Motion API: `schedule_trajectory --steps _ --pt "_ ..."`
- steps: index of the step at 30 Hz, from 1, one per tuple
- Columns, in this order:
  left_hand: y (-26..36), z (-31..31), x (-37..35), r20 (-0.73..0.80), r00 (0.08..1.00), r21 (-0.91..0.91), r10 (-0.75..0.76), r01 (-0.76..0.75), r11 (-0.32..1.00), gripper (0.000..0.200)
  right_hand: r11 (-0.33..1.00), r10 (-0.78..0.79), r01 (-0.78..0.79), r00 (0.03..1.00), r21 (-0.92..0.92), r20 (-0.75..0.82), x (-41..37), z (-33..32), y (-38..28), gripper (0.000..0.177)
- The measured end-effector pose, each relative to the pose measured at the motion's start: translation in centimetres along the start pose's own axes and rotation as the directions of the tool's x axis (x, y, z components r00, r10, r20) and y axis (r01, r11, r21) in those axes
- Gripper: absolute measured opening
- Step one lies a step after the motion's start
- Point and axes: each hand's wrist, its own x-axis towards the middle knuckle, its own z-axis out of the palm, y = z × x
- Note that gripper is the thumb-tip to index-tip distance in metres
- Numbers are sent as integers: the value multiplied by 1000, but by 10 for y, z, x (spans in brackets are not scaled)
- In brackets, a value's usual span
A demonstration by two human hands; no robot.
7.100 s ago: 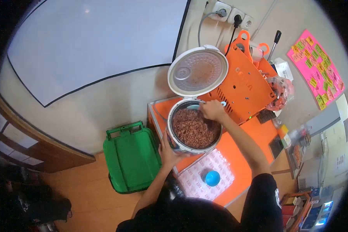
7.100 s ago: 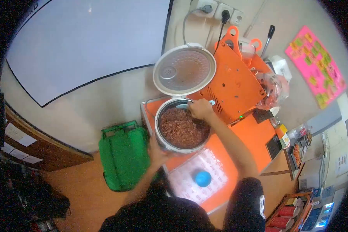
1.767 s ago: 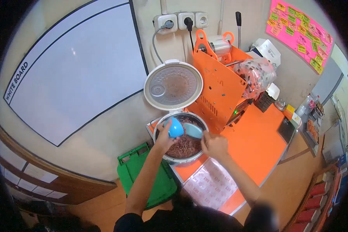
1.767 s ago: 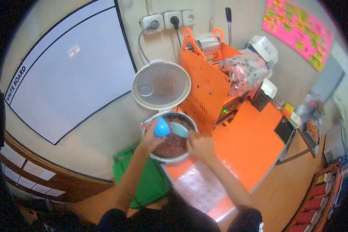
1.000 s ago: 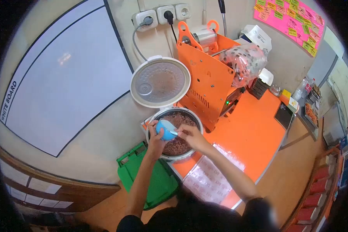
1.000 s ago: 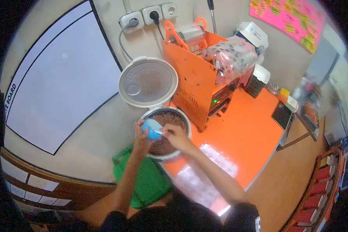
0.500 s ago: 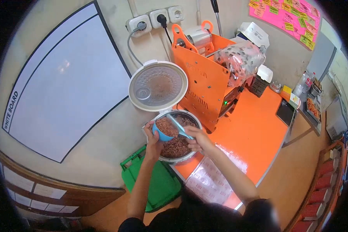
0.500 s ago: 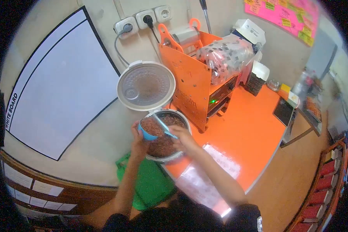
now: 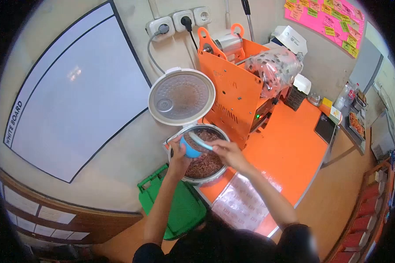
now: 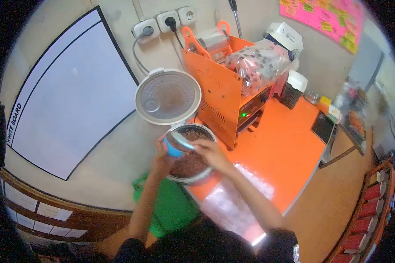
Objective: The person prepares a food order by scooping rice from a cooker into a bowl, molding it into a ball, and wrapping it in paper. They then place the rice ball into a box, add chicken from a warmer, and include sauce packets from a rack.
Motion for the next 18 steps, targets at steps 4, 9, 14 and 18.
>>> schedule_trajectory --steps 4,9,14,18 --pt "2 -8 1 181 978 -425 -101 171 889 66 842 399 -413 910 348 113 17 -41 -9 17" --pt "-4 -13 -3 227 953 -512 -199 291 809 56 891 272 -374 893 256 359 35 -30 -3 19" --pt "-12 -22 -1 181 967 -418 -180 242 876 52 964 -120 168 967 -206 224 23 6 9 22" --pt "3 -11 -7 101 983 -370 -156 183 911 50 984 165 -173 975 41 146 19 -5 -5 24"
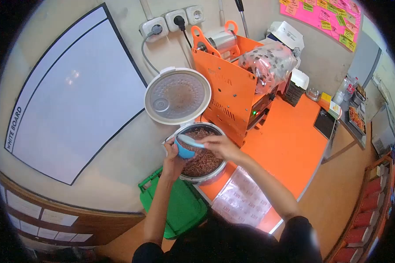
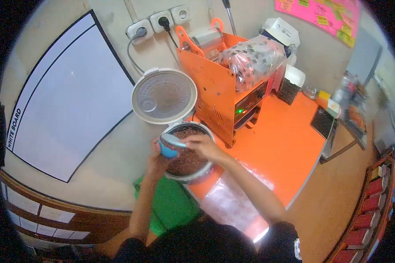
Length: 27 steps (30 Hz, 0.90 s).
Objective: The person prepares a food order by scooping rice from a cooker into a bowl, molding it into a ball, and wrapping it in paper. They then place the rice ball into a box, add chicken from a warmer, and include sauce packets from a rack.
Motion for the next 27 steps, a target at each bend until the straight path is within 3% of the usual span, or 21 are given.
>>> schedule_trajectory --steps 2,5,7,8,11,12,13,14,15,16,23,26,27 --pt "-2 0 2 0 998 -71 67 -67 995 53 932 169 -141 984 334 -54 -12 -7 -14 24" --pt "-10 -4 4 -82 960 249 268 -241 938 59 741 450 -266 878 617 -163 -27 -2 6 15" --pt "-16 -9 4 -98 936 474 339 -255 843 67 516 413 -392 893 762 180 -34 5 38 8" --pt "-19 -10 2 -100 923 576 371 -251 778 71 487 329 -373 916 790 229 -34 12 42 10" --pt "-21 6 -8 -23 914 489 405 -343 802 82 742 356 -224 930 632 -89 -34 31 -1 14" --pt "-21 3 -10 -4 919 596 394 -314 739 83 834 261 -182 962 521 -82 -34 29 -5 18" --pt "-22 -1 -11 12 923 694 385 -285 662 84 962 76 -30 984 270 -159 -29 30 2 19" --pt "-23 -5 -12 24 928 780 373 -251 573 86 992 -124 125 975 -6 -182 -21 31 18 20" --pt "-24 -7 -10 41 920 769 390 -279 575 85 922 -318 269 936 -280 -150 -12 33 37 22" --pt "-26 -9 -8 57 912 757 407 -305 578 86 854 -478 402 857 -330 -194 -4 42 57 22" --pt "-12 -7 -8 185 912 789 367 -360 497 85 925 -326 321 945 -204 12 -15 31 35 23" --pt "-2 -1 -19 -101 959 523 266 -177 834 85 952 -167 170 985 -254 35 -10 8 1 25" --pt "1 -10 -17 -98 951 506 293 -205 838 85 903 -134 117 991 -414 -12 -5 3 -13 26"
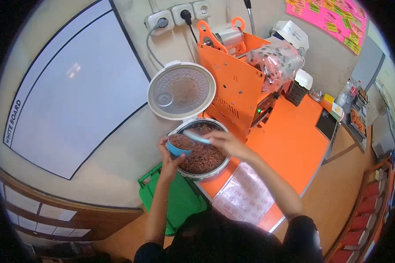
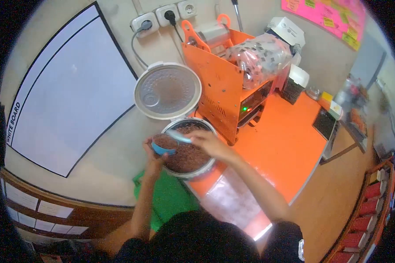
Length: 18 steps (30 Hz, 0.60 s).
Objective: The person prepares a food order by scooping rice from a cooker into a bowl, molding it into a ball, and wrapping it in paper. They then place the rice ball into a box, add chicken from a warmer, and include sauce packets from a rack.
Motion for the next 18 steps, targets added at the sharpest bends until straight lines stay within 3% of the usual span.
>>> schedule_trajectory --steps 1,2,3,6,7,10,13,16,18 --pt "-5 -12 2 -13 1000 -24 21 -22 999 86 985 50 -54 998 -166 -30 7 -10 -10 26" --pt "-9 -20 2 -24 999 -47 38 -39 998 86 877 79 -124 990 -464 -114 11 -16 -21 26" --pt "-7 -21 -2 -64 996 -293 -60 39 955 81 680 79 -202 976 -705 -203 15 -20 -26 26" --pt "-4 -38 -10 65 995 -607 -82 105 788 67 391 -110 89 993 -916 50 46 -21 -2 24" --pt "-4 -41 -12 71 993 -621 -94 118 775 64 300 -189 132 979 -945 77 53 -16 2 21" --pt "-2 -47 -20 77 990 -651 -120 142 746 59 187 -447 381 854 -905 267 82 -5 35 23" --pt "-3 -55 -29 80 990 -657 -118 141 741 59 235 -266 428 892 -872 366 81 8 36 22" --pt "-8 -66 -37 86 988 -670 -126 151 727 59 360 -185 379 925 -853 333 76 18 47 23" --pt "-7 -64 -42 40 984 -686 -172 152 712 59 463 -66 238 970 -854 235 76 27 53 27"
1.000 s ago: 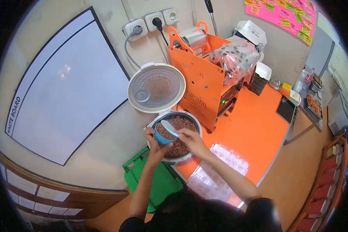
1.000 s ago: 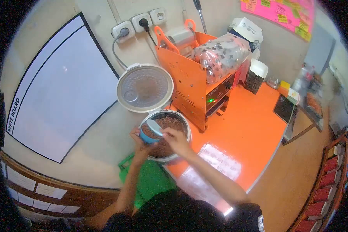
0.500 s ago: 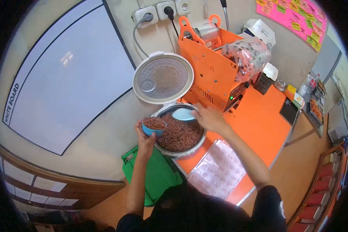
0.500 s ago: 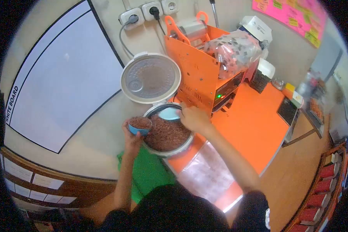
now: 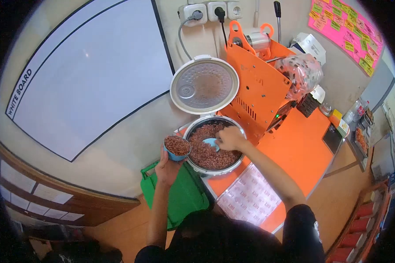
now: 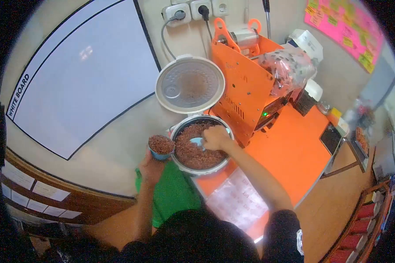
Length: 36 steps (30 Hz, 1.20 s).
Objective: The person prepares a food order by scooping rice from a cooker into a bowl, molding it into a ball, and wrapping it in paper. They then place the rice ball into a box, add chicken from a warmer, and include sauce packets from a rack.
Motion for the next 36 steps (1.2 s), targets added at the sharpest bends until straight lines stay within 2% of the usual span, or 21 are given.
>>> schedule_trajectory --steps 2,6,8,9,11,12,14,16,17,19,20,21,22,27,30,32,33,36 --pt "0 3 -4 3 1000 34 27 -27 999 59 990 99 -103 994 99 42 0 2 4 28" --pt "2 13 -3 -13 999 72 41 -40 997 56 942 254 -243 967 233 -18 -14 -16 10 28" --pt "-5 10 5 13 999 201 42 -44 979 53 912 310 -285 950 296 -39 -26 -33 12 28" --pt "-9 11 9 28 999 265 39 -45 963 52 904 329 -283 939 319 -97 -34 -40 11 25" --pt "-13 30 12 54 998 558 35 -59 827 50 907 366 -291 903 305 -226 -45 -55 2 24" --pt "-22 37 17 44 999 524 4 -26 851 50 907 383 -298 877 298 -290 -51 -61 -5 24" --pt "-39 49 27 24 998 453 -58 41 891 49 974 227 -203 851 102 -473 -62 -59 -26 19" --pt "-56 63 38 -66 981 256 -184 195 947 50 990 62 -125 815 -70 -576 -73 -47 -47 14" --pt "-65 69 40 -105 984 263 -143 166 950 46 991 21 -99 793 -96 -608 -80 -41 -54 12" --pt "-73 78 44 -173 972 277 -158 202 939 45 988 -70 -42 745 -152 -664 -89 -30 -60 9" --pt "-75 81 45 -211 964 285 -165 222 933 44 988 -73 -36 760 -153 -646 -92 -25 -57 9" --pt "-81 75 51 -183 970 271 -162 208 940 43 988 -74 -28 773 -152 -630 -93 -20 -54 9" --pt "-80 71 53 -195 957 292 -215 266 919 43 989 -76 -18 789 -147 -610 -96 -15 -54 10" --pt "-58 62 78 -238 874 317 -424 483 816 46 992 -23 -73 719 -108 -694 -103 -1 -55 13" --pt "-44 58 73 -9 843 98 -538 536 838 44 992 -49 -54 680 -117 -731 -104 5 -46 15" --pt "-42 63 66 -61 870 38 -488 491 870 47 991 -87 -26 635 -133 -768 -103 -1 -30 16" --pt "-42 64 61 -92 883 6 -461 464 886 48 986 -103 -36 644 -165 -758 -107 -8 -25 15" --pt "-39 64 48 -19 966 327 -258 250 911 52 961 183 -277 682 -19 -708 -111 -38 -27 18"
